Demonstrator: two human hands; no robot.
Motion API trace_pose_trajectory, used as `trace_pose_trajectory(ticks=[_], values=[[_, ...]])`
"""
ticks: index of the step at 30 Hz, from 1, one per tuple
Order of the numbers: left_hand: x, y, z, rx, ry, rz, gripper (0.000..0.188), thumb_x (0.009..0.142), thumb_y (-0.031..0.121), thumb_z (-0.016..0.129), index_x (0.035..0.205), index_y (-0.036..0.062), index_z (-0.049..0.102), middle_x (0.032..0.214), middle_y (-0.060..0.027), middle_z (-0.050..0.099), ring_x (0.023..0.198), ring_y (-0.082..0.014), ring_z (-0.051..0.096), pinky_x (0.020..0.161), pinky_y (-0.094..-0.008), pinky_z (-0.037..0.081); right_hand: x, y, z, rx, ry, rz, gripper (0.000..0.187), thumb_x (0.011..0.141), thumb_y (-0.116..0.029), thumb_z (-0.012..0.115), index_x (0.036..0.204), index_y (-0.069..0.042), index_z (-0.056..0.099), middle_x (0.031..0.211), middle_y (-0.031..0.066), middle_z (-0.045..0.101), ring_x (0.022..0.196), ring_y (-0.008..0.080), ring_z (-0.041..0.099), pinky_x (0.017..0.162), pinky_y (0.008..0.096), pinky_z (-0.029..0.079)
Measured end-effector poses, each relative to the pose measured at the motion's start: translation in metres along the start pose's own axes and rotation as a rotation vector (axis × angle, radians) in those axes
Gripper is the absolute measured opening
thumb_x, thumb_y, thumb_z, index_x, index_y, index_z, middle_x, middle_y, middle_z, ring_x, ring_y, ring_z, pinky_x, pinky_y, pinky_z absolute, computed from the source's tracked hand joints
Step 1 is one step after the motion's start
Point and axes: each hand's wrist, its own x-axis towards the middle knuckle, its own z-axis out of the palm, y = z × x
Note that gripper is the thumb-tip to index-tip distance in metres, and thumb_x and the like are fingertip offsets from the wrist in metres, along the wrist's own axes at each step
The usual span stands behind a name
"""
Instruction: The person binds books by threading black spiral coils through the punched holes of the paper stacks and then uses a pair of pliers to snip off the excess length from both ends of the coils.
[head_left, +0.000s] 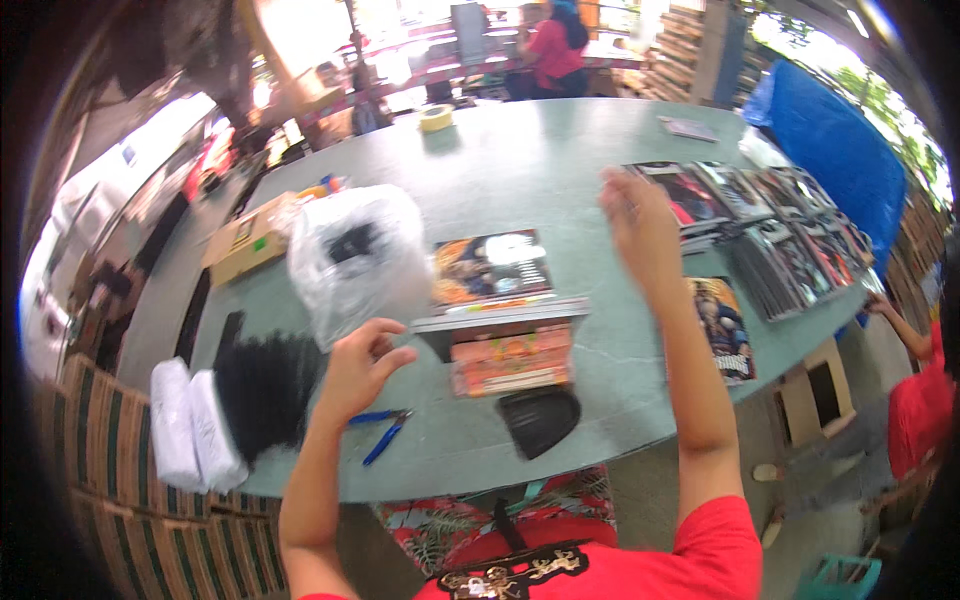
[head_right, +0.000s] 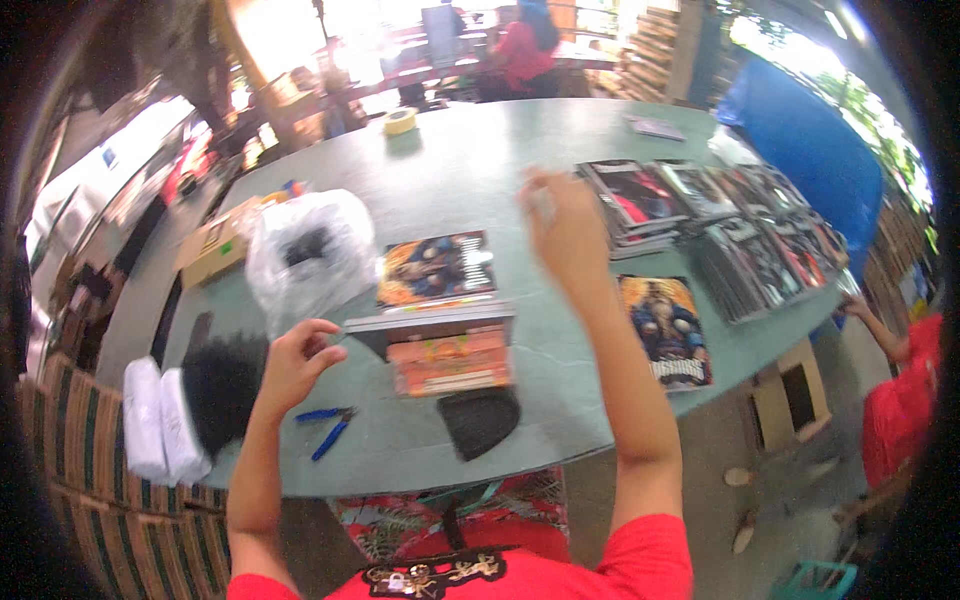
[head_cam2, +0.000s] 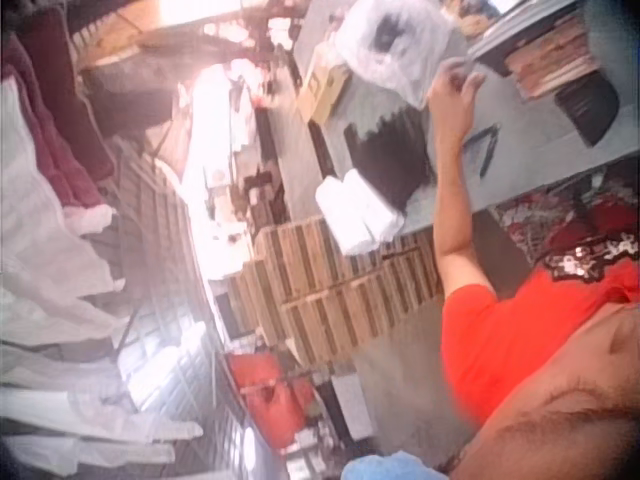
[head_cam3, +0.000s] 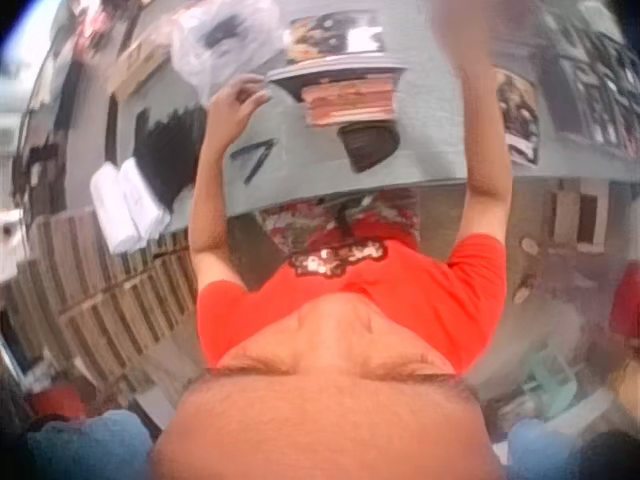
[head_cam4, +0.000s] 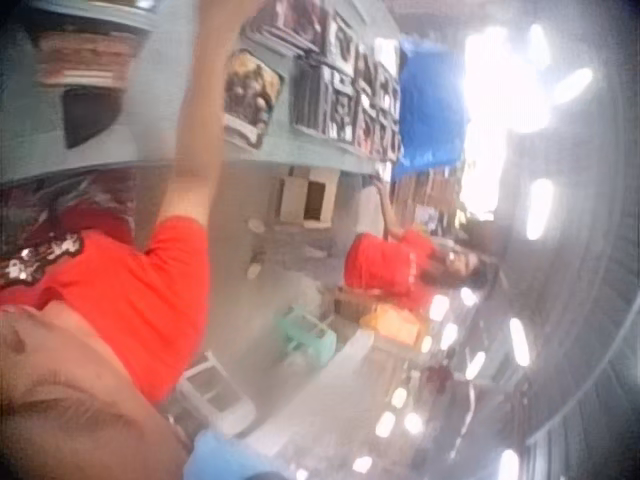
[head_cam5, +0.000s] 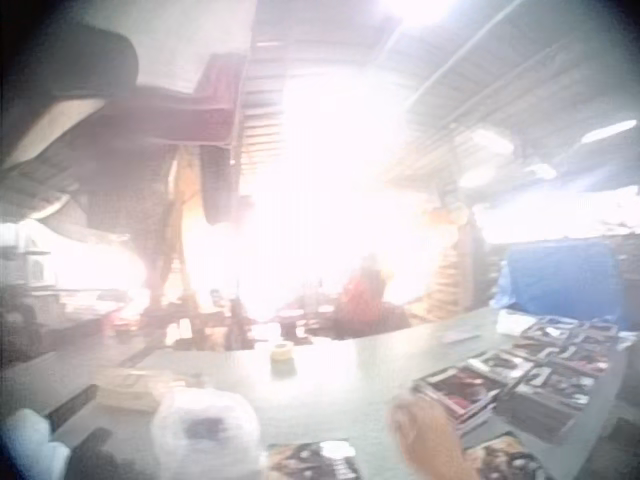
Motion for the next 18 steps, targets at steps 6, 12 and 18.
trace_pose_trajectory(ticks=[6,12,18], values=[[0.002,-0.011,0.005,-0.174,-0.158,-0.03,0.02,0.08,0.018,0.065,0.088,-0.0006,0.063,0.07,-0.0094,0.06,0.063,-0.0163,0.056,0.061,-0.0294,0.045,-0.102,-0.123,0.046,-0.08,-0.329,-0.49,0.036,0.07,-0.014,0.061,0.104,-0.003,0.057,0.104,0.0065,0.051,0.101,0.0228,0.047,0.083,0.0376,0.036],[-0.004,-0.011,0.028,-0.005,0.294,0.322,0.019,0.076,0.014,0.068,0.091,0.0034,0.064,0.077,-0.0069,0.058,0.06,-0.0143,0.054,0.058,-0.0267,0.045,-0.101,-0.118,0.078,-0.018,-0.473,-0.346,0.017,0.073,-0.016,0.059,0.085,-0.005,0.056,0.085,0.0075,0.059,0.078,0.0249,0.056,0.07,0.0353,0.042],[-0.001,-0.008,0.016,-0.072,0.158,0.183,0.018,0.076,0.015,0.068,0.088,0.003,0.061,0.08,-0.0128,0.059,0.068,-0.0237,0.057,0.063,-0.0325,0.045,-0.087,-0.117,0.086,0.095,-0.356,-0.312,0.018,0.073,-0.024,0.066,0.087,-0.011,0.062,0.074,0.0022,0.06,0.072,0.02,0.057,0.067,0.0337,0.039]])
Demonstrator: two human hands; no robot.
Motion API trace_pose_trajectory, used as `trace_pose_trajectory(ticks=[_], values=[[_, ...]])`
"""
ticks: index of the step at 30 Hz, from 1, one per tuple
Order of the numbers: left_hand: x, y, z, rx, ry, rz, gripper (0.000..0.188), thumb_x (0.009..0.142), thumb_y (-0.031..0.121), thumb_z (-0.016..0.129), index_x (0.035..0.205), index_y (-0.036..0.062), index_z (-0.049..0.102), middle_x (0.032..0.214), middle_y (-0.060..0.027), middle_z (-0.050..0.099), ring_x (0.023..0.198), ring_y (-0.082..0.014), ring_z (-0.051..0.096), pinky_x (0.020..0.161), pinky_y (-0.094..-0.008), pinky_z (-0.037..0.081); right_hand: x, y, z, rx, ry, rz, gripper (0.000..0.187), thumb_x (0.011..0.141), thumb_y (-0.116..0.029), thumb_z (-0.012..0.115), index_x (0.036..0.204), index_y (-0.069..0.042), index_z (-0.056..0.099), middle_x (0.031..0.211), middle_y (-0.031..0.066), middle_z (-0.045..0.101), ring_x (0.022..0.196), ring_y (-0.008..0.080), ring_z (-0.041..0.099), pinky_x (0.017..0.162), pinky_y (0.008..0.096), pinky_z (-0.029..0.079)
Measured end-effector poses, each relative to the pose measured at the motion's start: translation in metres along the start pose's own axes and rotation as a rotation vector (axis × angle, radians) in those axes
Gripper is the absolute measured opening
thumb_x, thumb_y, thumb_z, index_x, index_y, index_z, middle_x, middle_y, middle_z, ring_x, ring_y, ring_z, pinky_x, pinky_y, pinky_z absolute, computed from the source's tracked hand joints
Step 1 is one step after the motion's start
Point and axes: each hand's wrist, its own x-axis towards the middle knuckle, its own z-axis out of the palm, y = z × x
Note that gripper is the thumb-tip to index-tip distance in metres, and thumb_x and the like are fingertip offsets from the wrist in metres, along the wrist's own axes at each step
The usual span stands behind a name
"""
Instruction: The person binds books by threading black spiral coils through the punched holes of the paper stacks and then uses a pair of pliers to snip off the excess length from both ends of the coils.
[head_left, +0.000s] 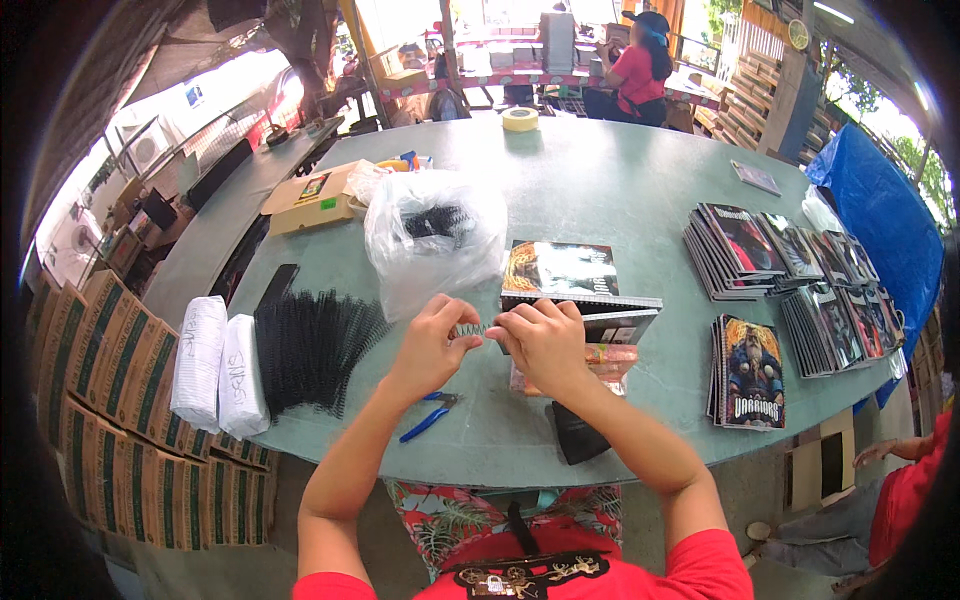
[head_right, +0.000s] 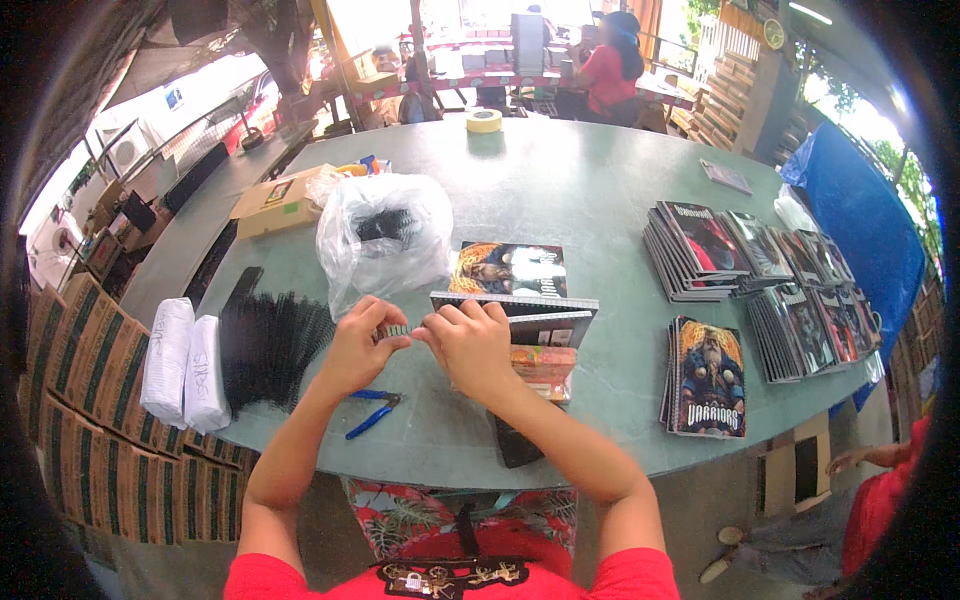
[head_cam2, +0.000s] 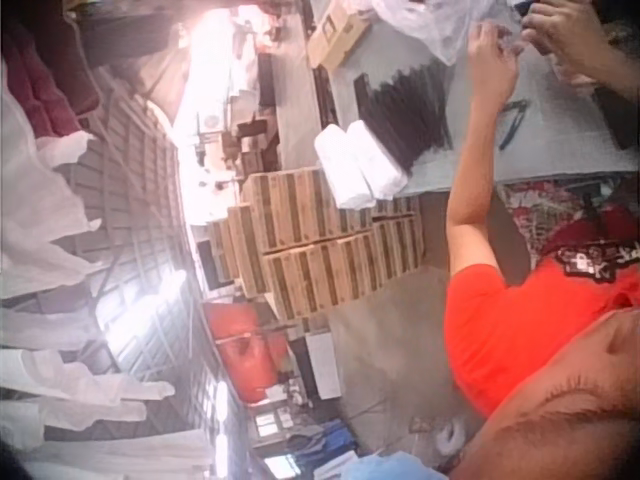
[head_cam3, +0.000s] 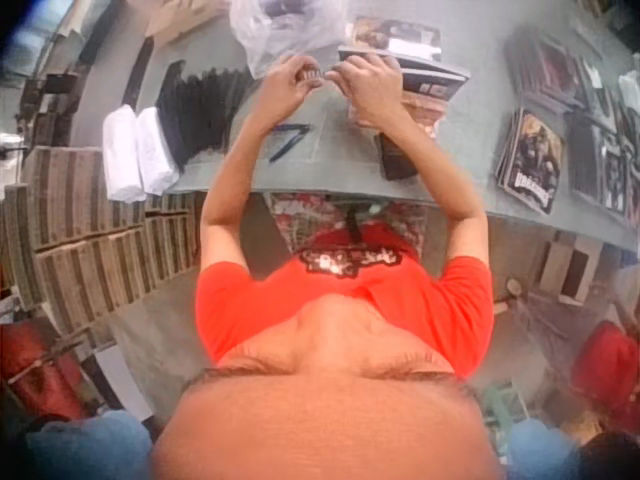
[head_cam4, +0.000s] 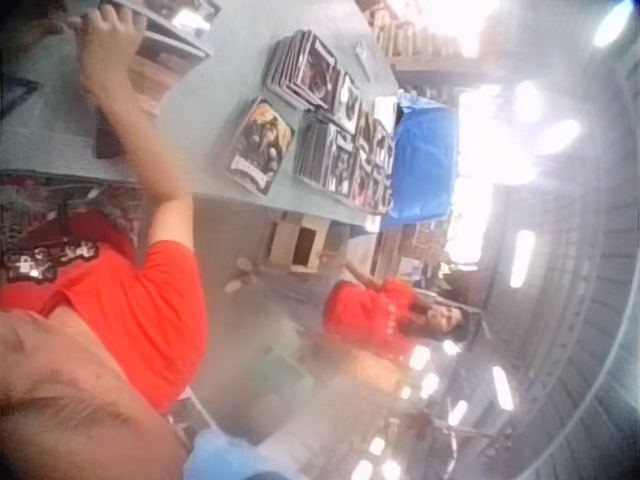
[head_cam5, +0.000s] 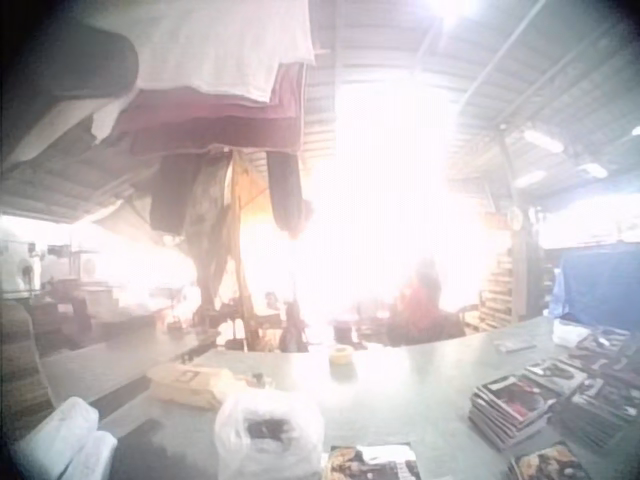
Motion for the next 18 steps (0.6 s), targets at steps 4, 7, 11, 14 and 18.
trace_pose_trajectory(ticks=[4,7,11,14,18], values=[[0.01,0.001,-0.017,-0.045,-0.224,-0.297,0.017,0.075,0.017,0.067,0.083,0.0043,0.06,0.076,-0.0107,0.057,0.068,-0.0233,0.057,0.061,-0.0337,0.044,0.001,0.008,0.003,0.053,0.035,0.076,0.018,0.072,-0.023,0.066,0.087,-0.013,0.062,0.078,0.0015,0.062,0.075,0.0196,0.058,0.069,0.0334,0.038],[0.003,-0.001,-0.006,0.113,0.041,0.074,0.018,0.076,0.02,0.066,0.08,0.004,0.06,0.073,-0.0094,0.057,0.067,-0.0235,0.057,0.061,-0.0342,0.044,0.0,0.012,-0.002,0.057,-0.068,0.063,0.025,0.073,-0.023,0.067,0.094,-0.012,0.059,0.079,0.0027,0.062,0.076,0.0231,0.058,0.069,0.0348,0.038],[-0.03,0.013,0.06,0.411,-0.303,0.324,0.016,0.078,0.018,0.062,0.08,0.0028,0.06,0.083,-0.0132,0.06,0.079,-0.0257,0.058,0.071,-0.0377,0.045,0.002,0.017,-0.005,0.182,-0.026,0.177,0.017,0.076,-0.018,0.063,0.091,-0.011,0.058,0.078,0.0029,0.062,0.076,0.0228,0.058,0.069,0.035,0.039],[-0.053,-0.007,0.143,0.184,-0.277,0.389,0.025,0.078,0.021,0.06,0.094,0.0028,0.057,0.093,-0.0175,0.058,0.091,-0.031,0.057,0.077,-0.0439,0.044,0.003,0.006,0.0,0.246,-0.043,0.076,0.021,0.07,-0.007,0.066,0.088,-0.011,0.056,0.082,0.0036,0.06,0.076,0.0241,0.058,0.07,0.0344,0.041],[-0.06,0.007,0.18,-0.043,-0.414,0.26,0.035,0.08,0.024,0.058,0.108,0.0031,0.053,0.098,-0.0188,0.057,0.093,-0.0355,0.056,0.078,-0.0474,0.044,0.003,0.005,0.003,0.198,0.136,0.045,0.013,0.072,-0.016,0.067,0.081,-0.011,0.059,0.075,0.0046,0.061,0.072,0.0254,0.059,0.071,0.037,0.044]])
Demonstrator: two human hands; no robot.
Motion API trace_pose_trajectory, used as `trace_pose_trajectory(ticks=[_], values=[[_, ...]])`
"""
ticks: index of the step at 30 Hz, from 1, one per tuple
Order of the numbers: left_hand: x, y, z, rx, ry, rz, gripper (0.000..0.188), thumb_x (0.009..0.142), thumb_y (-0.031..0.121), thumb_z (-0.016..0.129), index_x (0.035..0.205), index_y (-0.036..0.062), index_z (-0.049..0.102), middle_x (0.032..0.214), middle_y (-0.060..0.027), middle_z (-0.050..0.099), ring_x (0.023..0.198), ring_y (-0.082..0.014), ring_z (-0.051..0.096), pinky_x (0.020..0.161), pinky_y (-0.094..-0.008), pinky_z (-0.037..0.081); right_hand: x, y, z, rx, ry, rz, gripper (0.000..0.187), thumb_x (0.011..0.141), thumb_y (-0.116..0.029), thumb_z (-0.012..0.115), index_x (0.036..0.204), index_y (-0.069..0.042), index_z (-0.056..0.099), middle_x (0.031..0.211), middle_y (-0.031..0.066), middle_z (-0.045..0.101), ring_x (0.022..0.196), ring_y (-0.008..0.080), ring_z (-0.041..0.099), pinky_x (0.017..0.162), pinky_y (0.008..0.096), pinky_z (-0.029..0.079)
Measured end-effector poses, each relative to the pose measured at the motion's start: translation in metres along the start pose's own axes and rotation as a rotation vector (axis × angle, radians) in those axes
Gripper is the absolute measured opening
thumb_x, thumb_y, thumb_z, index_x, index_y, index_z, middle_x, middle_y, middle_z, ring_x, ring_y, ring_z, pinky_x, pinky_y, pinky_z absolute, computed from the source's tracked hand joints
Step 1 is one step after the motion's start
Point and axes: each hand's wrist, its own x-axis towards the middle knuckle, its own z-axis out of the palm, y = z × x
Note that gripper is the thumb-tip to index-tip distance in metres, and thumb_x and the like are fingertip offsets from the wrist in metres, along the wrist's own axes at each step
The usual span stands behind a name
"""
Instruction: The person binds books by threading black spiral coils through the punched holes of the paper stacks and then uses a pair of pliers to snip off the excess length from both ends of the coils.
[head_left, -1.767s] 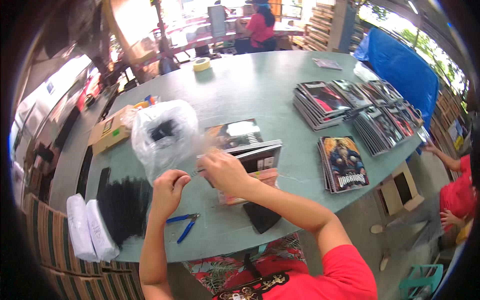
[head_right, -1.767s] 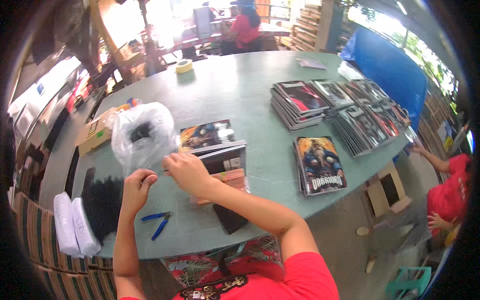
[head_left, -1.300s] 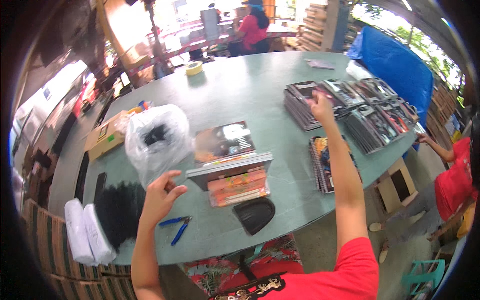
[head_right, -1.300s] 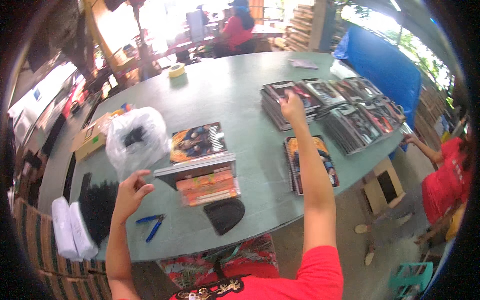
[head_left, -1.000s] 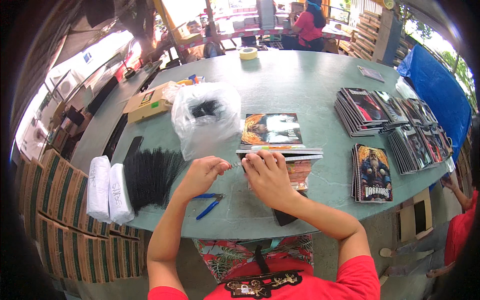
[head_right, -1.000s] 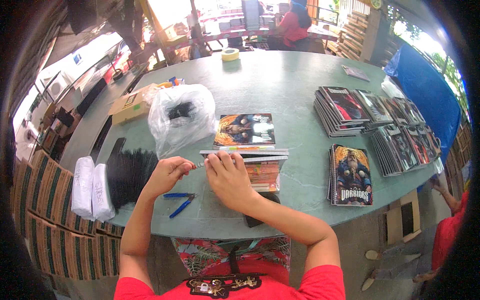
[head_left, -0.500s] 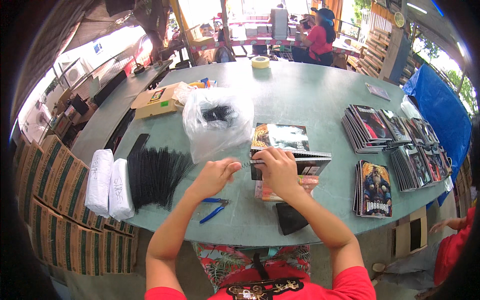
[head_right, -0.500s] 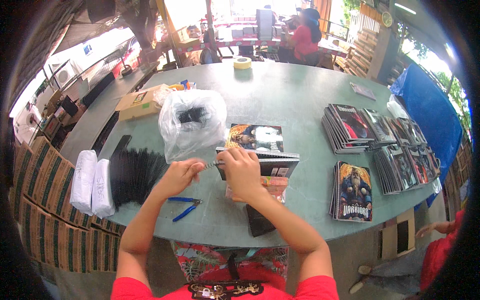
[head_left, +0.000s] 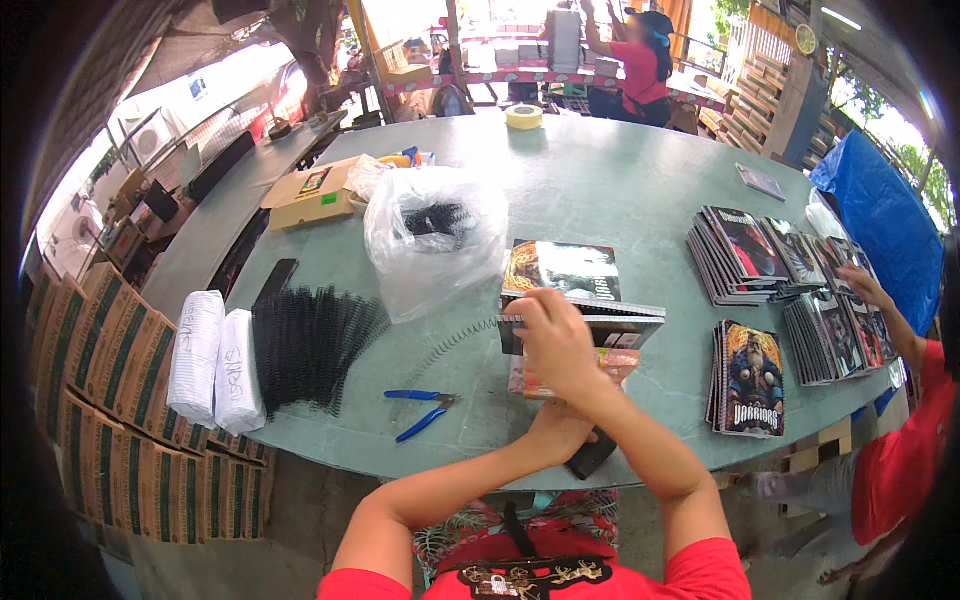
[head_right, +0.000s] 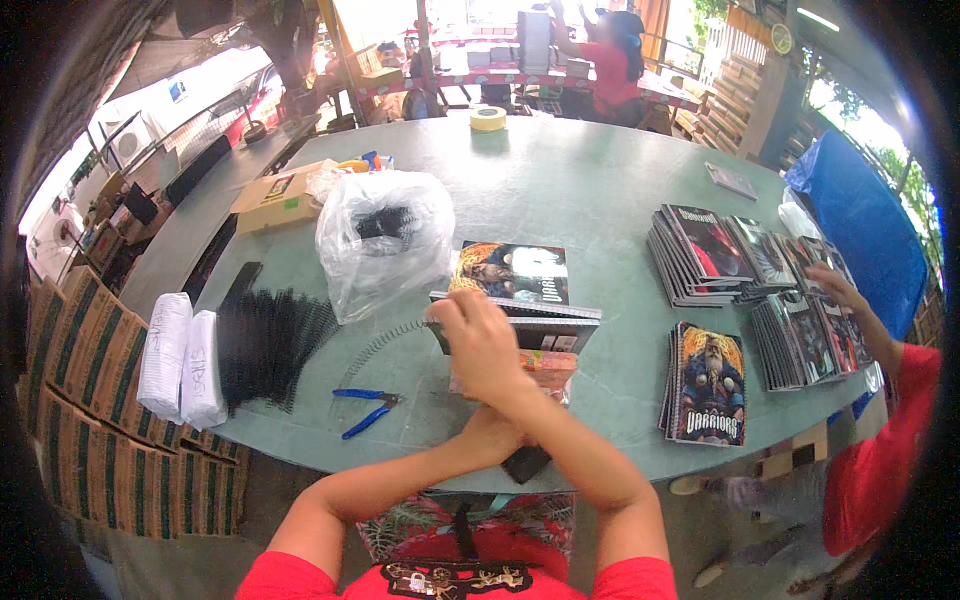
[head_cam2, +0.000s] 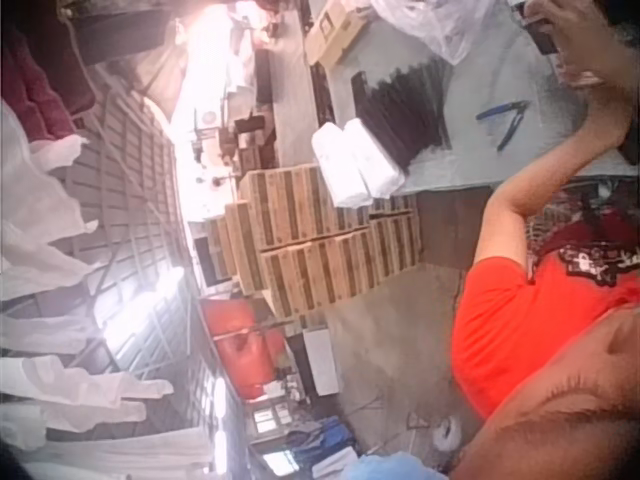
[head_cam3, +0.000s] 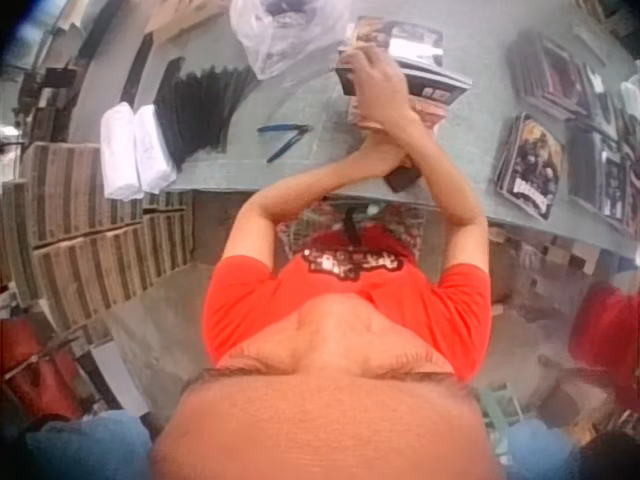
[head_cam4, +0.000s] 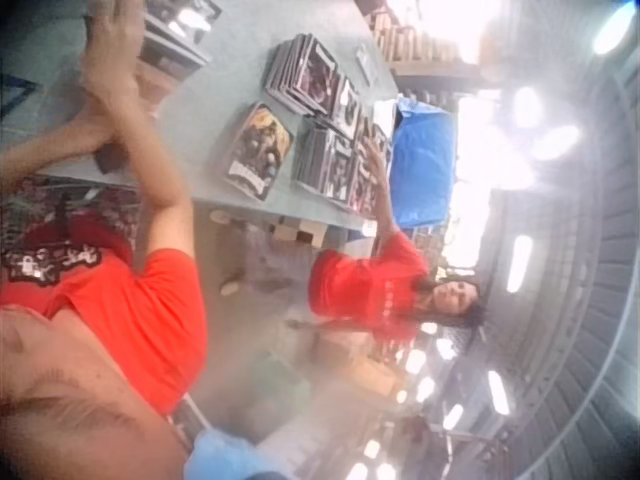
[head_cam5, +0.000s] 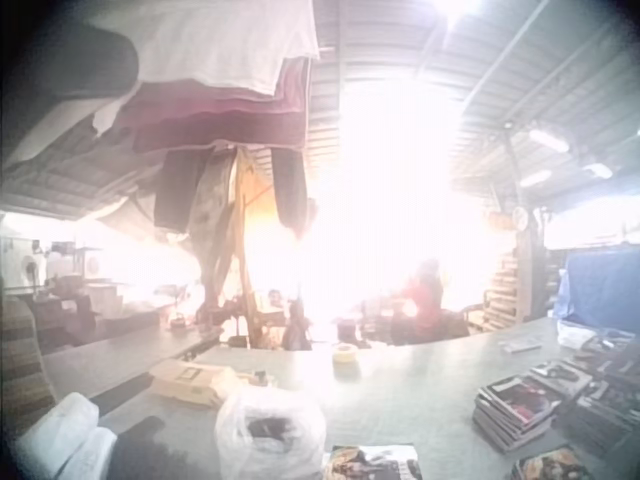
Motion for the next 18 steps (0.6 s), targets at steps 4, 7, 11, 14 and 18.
trace_pose_trajectory(ticks=[4,7,11,14,18], values=[[-0.027,0.026,-0.077,0.131,-0.118,-0.288,0.035,0.082,0.02,0.056,0.115,0.0093,0.05,0.098,-0.0174,0.056,0.087,-0.0355,0.057,0.075,-0.0463,0.045,-0.008,0.03,-0.055,-0.178,-0.113,0.075,0.011,0.074,-0.018,0.065,0.081,-0.01,0.061,0.074,0.0049,0.062,0.071,0.0243,0.06,0.066,0.0364,0.043],[-0.024,0.029,-0.16,0.158,0.672,-0.176,0.048,0.08,0.011,0.057,0.125,0.0181,0.045,0.091,-0.0146,0.051,0.071,-0.0325,0.055,0.069,-0.042,0.048,-0.022,0.04,-0.061,-0.216,-0.151,0.1,0.011,0.077,-0.02,0.062,0.083,-0.011,0.062,0.07,0.0039,0.062,0.07,0.0225,0.059,0.062,0.0355,0.041],[-0.031,0.008,-0.158,0.512,0.493,-0.17,0.047,0.077,0.004,0.059,0.121,0.019,0.052,0.086,-0.0119,0.049,0.064,-0.0264,0.052,0.06,-0.0374,0.047,-0.009,0.031,-0.051,-0.161,-0.174,0.13,0.011,0.079,-0.023,0.062,0.084,-0.013,0.065,0.065,0.0025,0.061,0.065,0.0203,0.058,0.061,0.0341,0.039],[-0.027,0.033,-0.179,0.341,0.688,-0.209,0.041,0.074,0.0,0.06,0.112,0.0175,0.06,0.082,-0.0112,0.048,0.07,-0.0234,0.05,0.063,-0.0328,0.044,-0.012,0.031,-0.053,-0.152,-0.191,0.137,0.014,0.08,-0.023,0.062,0.088,-0.014,0.067,0.062,0.002,0.058,0.061,0.019,0.055,0.061,0.0323,0.038],[-0.017,0.009,-0.149,0.525,0.368,-0.047,0.038,0.072,0.0,0.062,0.108,0.0147,0.061,0.078,-0.0083,0.05,0.071,-0.0242,0.051,0.063,-0.0343,0.044,-0.011,0.029,-0.055,-0.149,-0.206,0.152,0.014,0.079,-0.023,0.062,0.089,-0.014,0.067,0.064,0.0015,0.059,0.061,0.0188,0.054,0.061,0.0332,0.037]])
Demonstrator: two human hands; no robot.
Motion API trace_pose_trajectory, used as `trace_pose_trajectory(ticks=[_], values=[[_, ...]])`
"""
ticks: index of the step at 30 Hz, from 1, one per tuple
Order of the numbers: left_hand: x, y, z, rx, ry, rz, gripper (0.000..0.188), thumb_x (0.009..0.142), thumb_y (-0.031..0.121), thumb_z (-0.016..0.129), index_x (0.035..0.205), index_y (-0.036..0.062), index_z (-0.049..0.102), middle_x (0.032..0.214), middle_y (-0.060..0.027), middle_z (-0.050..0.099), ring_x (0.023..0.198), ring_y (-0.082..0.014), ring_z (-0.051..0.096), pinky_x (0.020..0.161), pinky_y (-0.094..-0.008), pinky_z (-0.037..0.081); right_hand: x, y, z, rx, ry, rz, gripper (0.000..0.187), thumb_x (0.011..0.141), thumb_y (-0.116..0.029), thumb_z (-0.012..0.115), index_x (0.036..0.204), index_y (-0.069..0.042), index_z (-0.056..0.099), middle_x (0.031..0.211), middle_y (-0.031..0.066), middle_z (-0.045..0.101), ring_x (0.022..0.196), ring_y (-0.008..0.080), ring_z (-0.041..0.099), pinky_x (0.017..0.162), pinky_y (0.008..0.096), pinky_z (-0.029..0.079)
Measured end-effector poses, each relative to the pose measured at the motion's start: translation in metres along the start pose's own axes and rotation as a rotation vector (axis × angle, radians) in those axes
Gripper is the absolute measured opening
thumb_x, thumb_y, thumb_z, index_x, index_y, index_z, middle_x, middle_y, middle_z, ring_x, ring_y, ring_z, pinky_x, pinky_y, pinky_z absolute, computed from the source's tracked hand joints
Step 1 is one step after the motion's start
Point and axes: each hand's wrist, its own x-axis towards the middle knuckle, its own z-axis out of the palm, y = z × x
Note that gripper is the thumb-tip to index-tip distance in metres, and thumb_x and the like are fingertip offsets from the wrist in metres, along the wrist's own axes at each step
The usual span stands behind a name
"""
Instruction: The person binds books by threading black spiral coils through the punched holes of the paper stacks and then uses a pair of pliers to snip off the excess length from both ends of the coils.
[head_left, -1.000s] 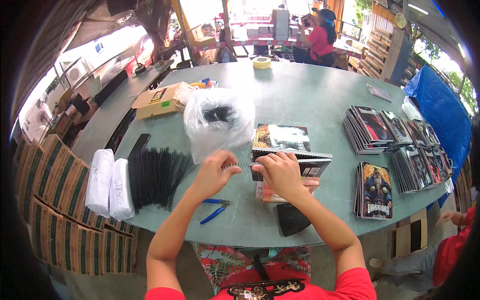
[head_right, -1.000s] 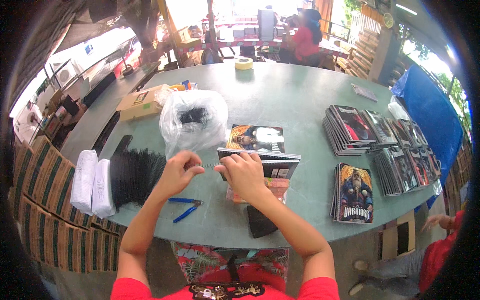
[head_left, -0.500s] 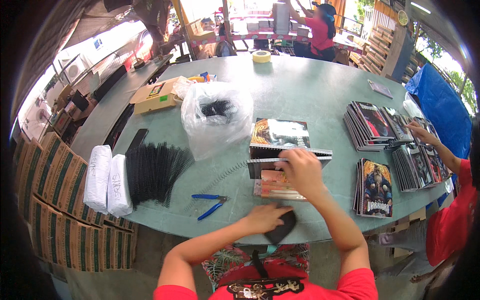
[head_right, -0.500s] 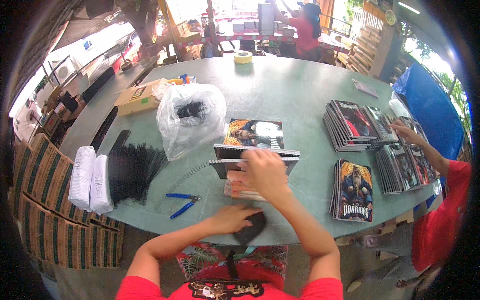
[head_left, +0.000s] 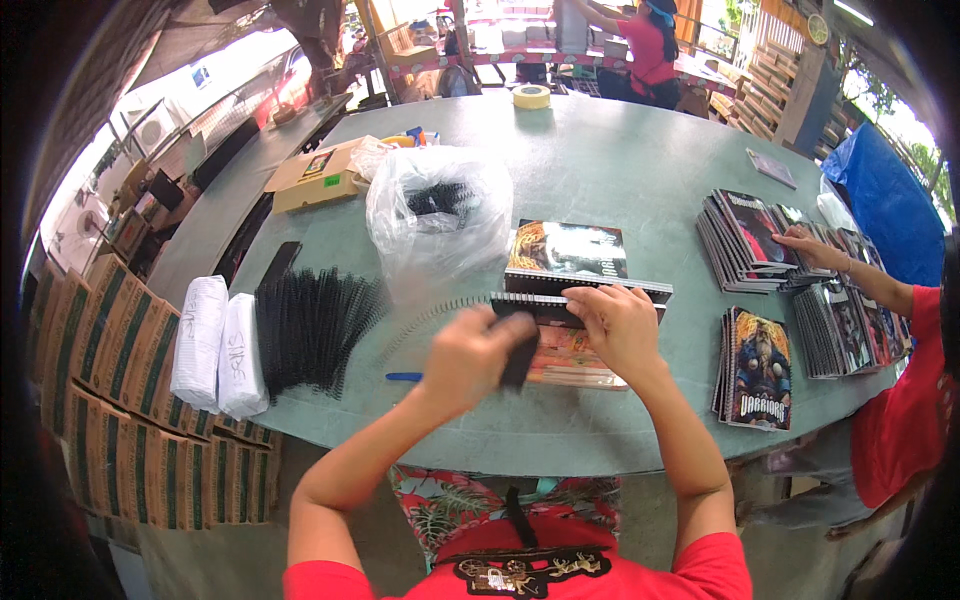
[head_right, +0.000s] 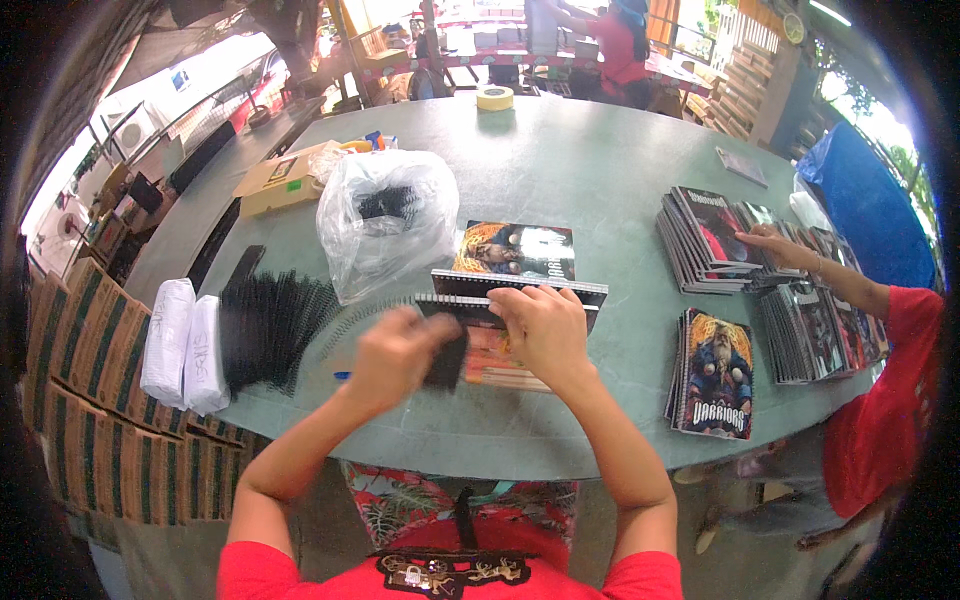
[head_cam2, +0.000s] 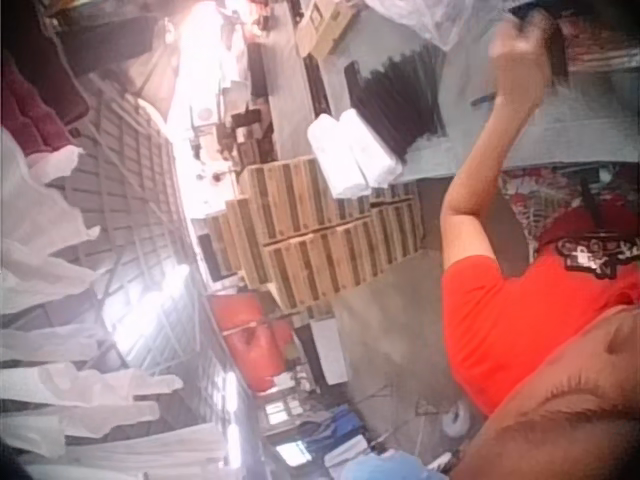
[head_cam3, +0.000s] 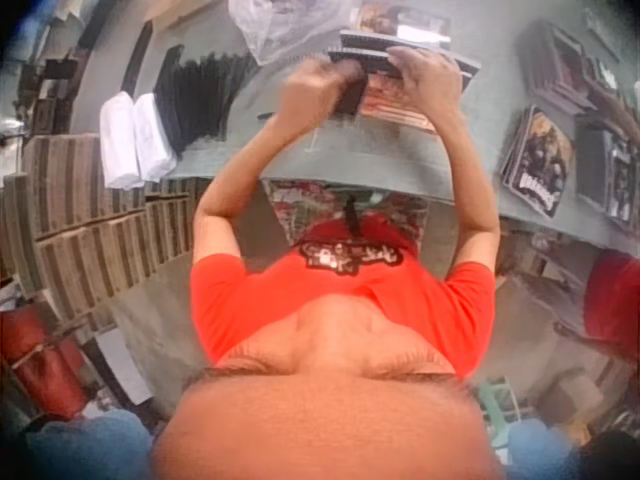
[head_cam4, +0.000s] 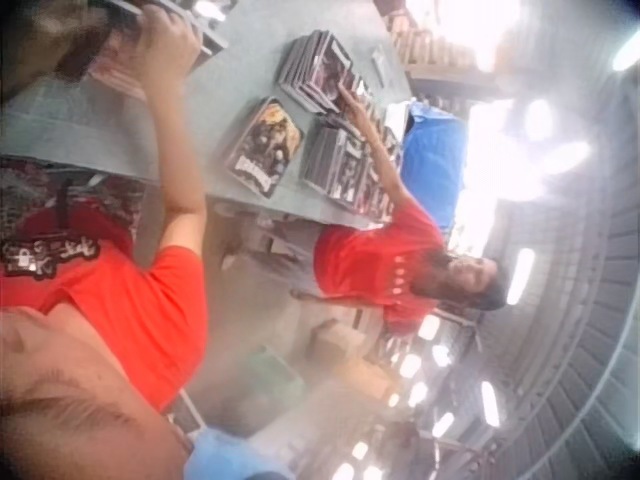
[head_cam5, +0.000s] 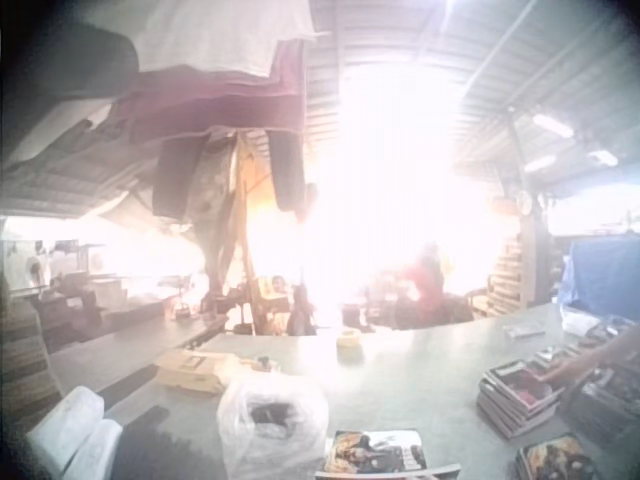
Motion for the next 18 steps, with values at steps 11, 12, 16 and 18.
trace_pose_trajectory(ticks=[11,12,16,18], values=[[0.024,0.013,-0.023,-0.146,0.306,-0.097,0.028,0.072,0.002,0.065,0.099,0.0104,0.063,0.089,-0.0108,0.052,0.08,-0.0263,0.055,0.068,-0.0348,0.046,-0.006,-0.001,0.001,-0.013,0.007,-0.012,0.01,0.079,-0.018,0.062,0.087,-0.014,0.066,0.065,0.0011,0.059,0.064,0.0196,0.056,0.06,0.033,0.038],[0.034,0.01,-0.032,-0.093,0.493,-0.118,0.029,0.072,0.003,0.065,0.099,0.0106,0.062,0.089,-0.0114,0.051,0.079,-0.0272,0.055,0.066,-0.0344,0.046,-0.006,-0.003,-0.003,-0.037,-0.007,0.001,0.01,0.078,-0.015,0.061,0.087,-0.014,0.065,0.067,0.0017,0.06,0.067,0.0204,0.057,0.061,0.0337,0.038],[0.027,0.019,-0.012,-0.246,0.047,-0.172,0.027,0.072,0.002,0.064,0.098,0.0081,0.059,0.088,-0.0109,0.052,0.077,-0.0273,0.055,0.068,-0.0347,0.045,-0.006,0.001,0.0,-0.029,0.055,-0.054,0.018,0.075,-0.008,0.059,0.093,-0.011,0.062,0.074,0.0026,0.061,0.072,0.0214,0.057,0.063,0.0353,0.038],[0.039,0.026,-0.028,-0.206,0.226,-0.136,0.025,0.071,0.002,0.064,0.096,0.0071,0.059,0.087,-0.0109,0.053,0.078,-0.0279,0.056,0.07,-0.0352,0.045,-0.009,0.002,0.001,-0.097,0.057,-0.044,0.018,0.074,-0.008,0.059,0.091,-0.011,0.061,0.076,0.0025,0.061,0.073,0.0221,0.057,0.064,0.0357,0.039]])
